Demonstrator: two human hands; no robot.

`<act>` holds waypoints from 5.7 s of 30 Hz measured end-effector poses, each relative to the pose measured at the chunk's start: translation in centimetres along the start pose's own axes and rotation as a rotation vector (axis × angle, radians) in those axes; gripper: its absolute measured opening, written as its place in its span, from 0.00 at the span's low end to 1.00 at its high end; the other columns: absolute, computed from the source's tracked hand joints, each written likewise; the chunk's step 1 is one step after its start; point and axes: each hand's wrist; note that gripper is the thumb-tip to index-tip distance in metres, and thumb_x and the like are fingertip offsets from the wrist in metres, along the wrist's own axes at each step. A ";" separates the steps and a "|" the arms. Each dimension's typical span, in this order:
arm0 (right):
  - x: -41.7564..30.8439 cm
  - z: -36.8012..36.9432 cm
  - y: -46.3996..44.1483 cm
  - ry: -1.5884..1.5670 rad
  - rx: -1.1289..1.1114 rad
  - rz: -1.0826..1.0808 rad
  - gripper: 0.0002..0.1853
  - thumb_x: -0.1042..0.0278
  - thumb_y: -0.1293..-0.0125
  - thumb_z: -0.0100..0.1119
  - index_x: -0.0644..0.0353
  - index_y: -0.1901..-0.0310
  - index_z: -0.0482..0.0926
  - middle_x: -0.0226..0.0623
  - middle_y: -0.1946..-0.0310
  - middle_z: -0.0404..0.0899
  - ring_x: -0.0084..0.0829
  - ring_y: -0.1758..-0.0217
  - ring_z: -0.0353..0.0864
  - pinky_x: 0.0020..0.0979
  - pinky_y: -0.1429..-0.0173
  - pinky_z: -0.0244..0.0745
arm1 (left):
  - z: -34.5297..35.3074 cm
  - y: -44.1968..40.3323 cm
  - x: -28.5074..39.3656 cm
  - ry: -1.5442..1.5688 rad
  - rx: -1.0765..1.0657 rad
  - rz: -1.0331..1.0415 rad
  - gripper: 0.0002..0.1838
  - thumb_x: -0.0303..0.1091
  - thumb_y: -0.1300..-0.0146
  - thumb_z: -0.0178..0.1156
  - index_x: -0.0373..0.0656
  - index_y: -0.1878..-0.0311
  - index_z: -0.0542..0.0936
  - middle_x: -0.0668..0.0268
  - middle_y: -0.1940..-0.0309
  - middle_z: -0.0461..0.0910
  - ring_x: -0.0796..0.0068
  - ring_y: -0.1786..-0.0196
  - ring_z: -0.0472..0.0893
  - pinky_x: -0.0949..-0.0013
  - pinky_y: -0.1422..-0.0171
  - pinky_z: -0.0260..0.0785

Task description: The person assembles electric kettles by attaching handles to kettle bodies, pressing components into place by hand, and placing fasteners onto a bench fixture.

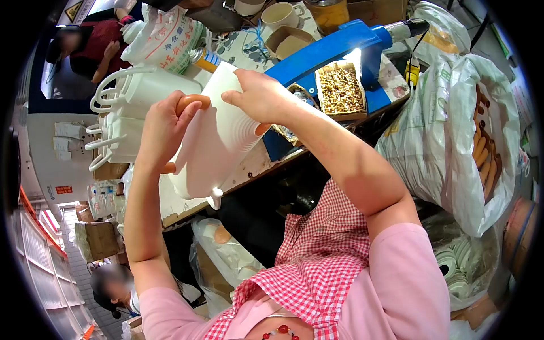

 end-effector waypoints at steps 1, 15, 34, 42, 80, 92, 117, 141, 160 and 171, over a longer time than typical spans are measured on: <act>0.1 0.1 -0.1 -0.005 0.011 -0.002 0.30 0.55 0.29 0.58 0.68 0.33 0.69 0.50 0.42 0.77 0.44 0.46 0.85 0.37 0.71 0.91 | 0.0 0.0 0.0 0.001 0.000 -0.003 0.20 0.47 0.29 0.62 0.36 0.62 0.77 0.49 0.69 0.82 0.45 0.63 0.81 0.50 0.58 0.71; 3.1 2.8 4.0 -0.021 0.703 -0.435 0.23 0.64 0.40 0.70 0.65 0.46 0.75 0.50 0.52 0.81 0.49 0.56 0.86 0.44 0.51 0.80 | 0.6 -1.1 -3.2 0.269 -0.158 0.053 0.14 0.37 0.24 0.58 0.33 0.50 0.82 0.61 0.54 0.87 0.75 0.54 0.81 0.71 0.44 0.71; 20.3 -15.6 34.0 0.493 0.253 0.313 0.26 0.59 0.46 0.74 0.65 0.48 0.79 0.43 0.56 0.84 0.41 0.52 0.83 0.41 0.46 0.78 | 8.7 20.7 14.8 0.766 0.073 -0.145 0.16 0.43 0.38 0.69 0.42 0.55 0.82 0.54 0.65 0.84 0.51 0.62 0.85 0.57 0.57 0.76; 25.5 -20.3 40.5 0.301 0.189 0.608 0.32 0.53 0.48 0.77 0.67 0.47 0.80 0.44 0.56 0.85 0.39 0.51 0.84 0.40 0.44 0.78 | 12.8 21.7 13.5 0.782 0.057 -0.064 0.23 0.42 0.39 0.70 0.45 0.43 0.79 0.56 0.52 0.76 0.51 0.52 0.80 0.58 0.45 0.74; -3.3 -6.0 22.2 0.720 -0.084 -0.493 0.34 0.55 0.47 0.78 0.62 0.39 0.83 0.38 0.61 0.74 0.34 0.62 0.75 0.33 0.57 0.72 | 14.3 28.3 9.4 1.041 0.128 -0.166 0.32 0.26 0.44 0.71 0.42 0.33 0.76 0.50 0.37 0.80 0.51 0.41 0.84 0.63 0.35 0.75; -3.6 -4.4 21.0 0.694 -0.088 -0.274 0.23 0.60 0.34 0.66 0.66 0.43 0.79 0.38 0.61 0.74 0.36 0.55 0.76 0.37 0.44 0.69 | 16.5 29.9 11.6 1.097 0.143 -0.247 0.40 0.32 0.44 0.73 0.50 0.27 0.69 0.52 0.37 0.79 0.52 0.46 0.86 0.60 0.47 0.83; 9.2 -2.0 16.2 -0.539 -0.081 0.563 0.25 0.46 0.19 0.43 0.62 0.46 0.77 0.43 0.61 0.86 0.32 0.64 0.85 0.33 0.60 0.82 | 4.7 26.3 -37.0 -1.347 -0.098 0.151 0.05 0.36 0.46 0.63 0.52 0.69 0.87 0.74 0.63 0.82 0.70 0.46 0.76 0.58 0.30 0.62; 10.2 12.9 12.3 -0.301 -0.173 0.239 0.32 0.51 0.19 0.48 0.63 0.24 0.55 0.46 0.29 0.70 0.39 0.27 0.70 0.40 0.28 0.66 | -7.7 15.9 -13.3 -0.218 0.861 -0.207 0.10 0.37 0.38 0.70 0.44 0.62 0.80 0.57 0.67 0.81 0.55 0.65 0.82 0.57 0.60 0.73; 7.1 -6.1 19.6 0.545 0.210 0.094 0.12 0.62 0.34 0.67 0.65 0.64 0.84 0.45 0.67 0.85 0.42 0.62 0.86 0.39 0.57 0.78 | 12.7 30.2 1.6 0.293 0.288 -0.261 0.31 0.54 0.29 0.57 0.35 0.37 0.74 0.51 0.38 0.74 0.47 0.34 0.72 0.49 0.27 0.61; 13.2 -10.7 3.3 1.338 0.387 0.010 0.10 0.55 0.42 0.69 0.51 0.66 0.84 0.41 0.70 0.85 0.46 0.64 0.86 0.49 0.61 0.78 | 14.0 29.5 0.1 0.727 0.221 -0.538 0.27 0.37 0.45 0.72 0.41 0.42 0.79 0.56 0.45 0.78 0.53 0.40 0.73 0.55 0.32 0.64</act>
Point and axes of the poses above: each hand's wrist, its own y-axis away from the middle knuckle, its own z-axis out of the palm, x = y × z
